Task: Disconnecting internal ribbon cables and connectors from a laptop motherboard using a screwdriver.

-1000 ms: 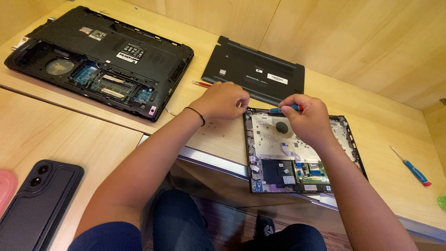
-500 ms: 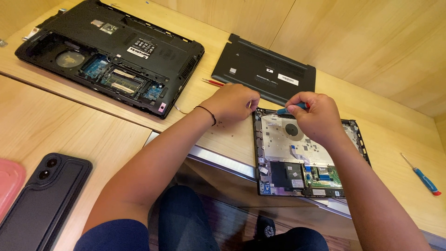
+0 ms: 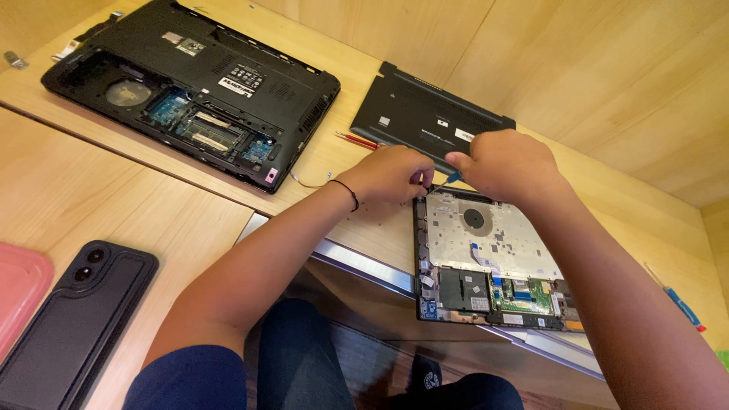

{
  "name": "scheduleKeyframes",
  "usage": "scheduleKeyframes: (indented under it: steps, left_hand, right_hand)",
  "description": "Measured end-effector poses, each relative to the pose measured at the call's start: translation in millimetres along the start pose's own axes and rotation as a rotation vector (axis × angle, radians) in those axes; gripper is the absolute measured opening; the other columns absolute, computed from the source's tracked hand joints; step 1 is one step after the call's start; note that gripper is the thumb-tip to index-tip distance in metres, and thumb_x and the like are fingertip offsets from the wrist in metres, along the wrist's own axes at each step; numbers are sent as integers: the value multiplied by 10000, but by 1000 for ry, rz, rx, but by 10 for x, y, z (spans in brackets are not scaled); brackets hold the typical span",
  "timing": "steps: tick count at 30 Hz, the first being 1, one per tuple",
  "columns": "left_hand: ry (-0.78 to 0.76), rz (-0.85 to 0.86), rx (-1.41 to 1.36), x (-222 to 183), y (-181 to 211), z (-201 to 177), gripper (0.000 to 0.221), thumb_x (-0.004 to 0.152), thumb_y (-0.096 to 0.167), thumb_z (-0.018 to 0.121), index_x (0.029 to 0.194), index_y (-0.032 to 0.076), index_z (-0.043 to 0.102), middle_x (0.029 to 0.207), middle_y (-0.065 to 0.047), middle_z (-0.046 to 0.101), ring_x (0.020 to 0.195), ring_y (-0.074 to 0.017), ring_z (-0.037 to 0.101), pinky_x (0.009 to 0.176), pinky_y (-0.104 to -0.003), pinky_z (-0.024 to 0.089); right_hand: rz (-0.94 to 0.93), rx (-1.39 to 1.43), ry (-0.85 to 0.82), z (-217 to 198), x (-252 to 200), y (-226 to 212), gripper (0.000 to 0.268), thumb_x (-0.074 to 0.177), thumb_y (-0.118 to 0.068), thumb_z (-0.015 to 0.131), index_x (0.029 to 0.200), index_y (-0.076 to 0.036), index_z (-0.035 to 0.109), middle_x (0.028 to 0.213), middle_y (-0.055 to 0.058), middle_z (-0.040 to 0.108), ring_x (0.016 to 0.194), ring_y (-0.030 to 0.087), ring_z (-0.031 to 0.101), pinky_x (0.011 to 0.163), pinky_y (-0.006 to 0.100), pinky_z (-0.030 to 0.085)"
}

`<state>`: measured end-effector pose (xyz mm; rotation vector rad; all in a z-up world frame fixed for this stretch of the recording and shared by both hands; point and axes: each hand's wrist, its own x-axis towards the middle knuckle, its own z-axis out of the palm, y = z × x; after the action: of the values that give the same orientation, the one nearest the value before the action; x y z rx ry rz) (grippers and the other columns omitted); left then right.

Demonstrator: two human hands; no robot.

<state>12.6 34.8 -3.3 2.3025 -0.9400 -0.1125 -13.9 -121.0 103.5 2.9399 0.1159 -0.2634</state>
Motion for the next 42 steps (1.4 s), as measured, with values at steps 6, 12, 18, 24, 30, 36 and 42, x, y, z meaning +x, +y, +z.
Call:
scheduleKeyframes:
  steps: [6,12,18,24,30,36,42]
  left_hand:
    - [5,-8,-38,-24,33,-20,176,821,92,683,996,100,681,863,-133,681,923,-318,638,956,-553,390]
    - [31,-11,-87,9,-37,46,178,824,96,685,1002,88,679,835,-123,679,906,-331,640,951,-579,385]
    - [71,5,-24,-9,-15,67,178,814,115,702,988,80,684,815,-115,679,873,-316,644,899,-549,434]
    - [142,101,-213,-17,-26,34,126,813,87,677,933,57,702,839,-155,701,827,-364,635,776,-462,481]
    - [216,165,-408,117,-126,218,100,837,120,652,838,33,700,759,-157,701,654,-286,605,632,-415,469]
    - [367,41,-489,148,-76,312,89,777,191,715,842,132,699,761,-39,706,731,-218,631,669,-335,466]
    - [396,-89,-507,92,18,286,182,750,218,767,834,133,630,790,-22,688,842,-233,664,768,-355,480]
  right_hand:
    - [-3,-20,-47,-92,9,-105,399,916,-411,512,902,-103,765,802,163,721,865,360,702,735,423,520]
    - [-77,-102,-57,-94,60,-218,372,868,-408,561,890,-91,753,767,150,709,814,354,711,699,453,538]
    - [-104,-108,-51,-56,144,-236,334,869,-367,587,898,-80,756,762,158,713,789,369,713,673,463,544]
    - [-78,-55,-77,-65,141,-175,332,872,-347,583,938,-71,755,824,182,718,868,394,699,739,500,528]
    - [-84,-66,-75,-89,35,-218,308,881,-335,588,965,-83,745,837,176,717,877,384,698,751,499,529]
    - [-159,33,-55,-47,83,-173,152,838,-256,646,934,-164,718,887,140,714,966,398,658,814,508,515]
    - [-195,108,-38,-86,13,-192,56,827,-153,639,829,-170,692,842,68,723,955,371,658,821,477,509]
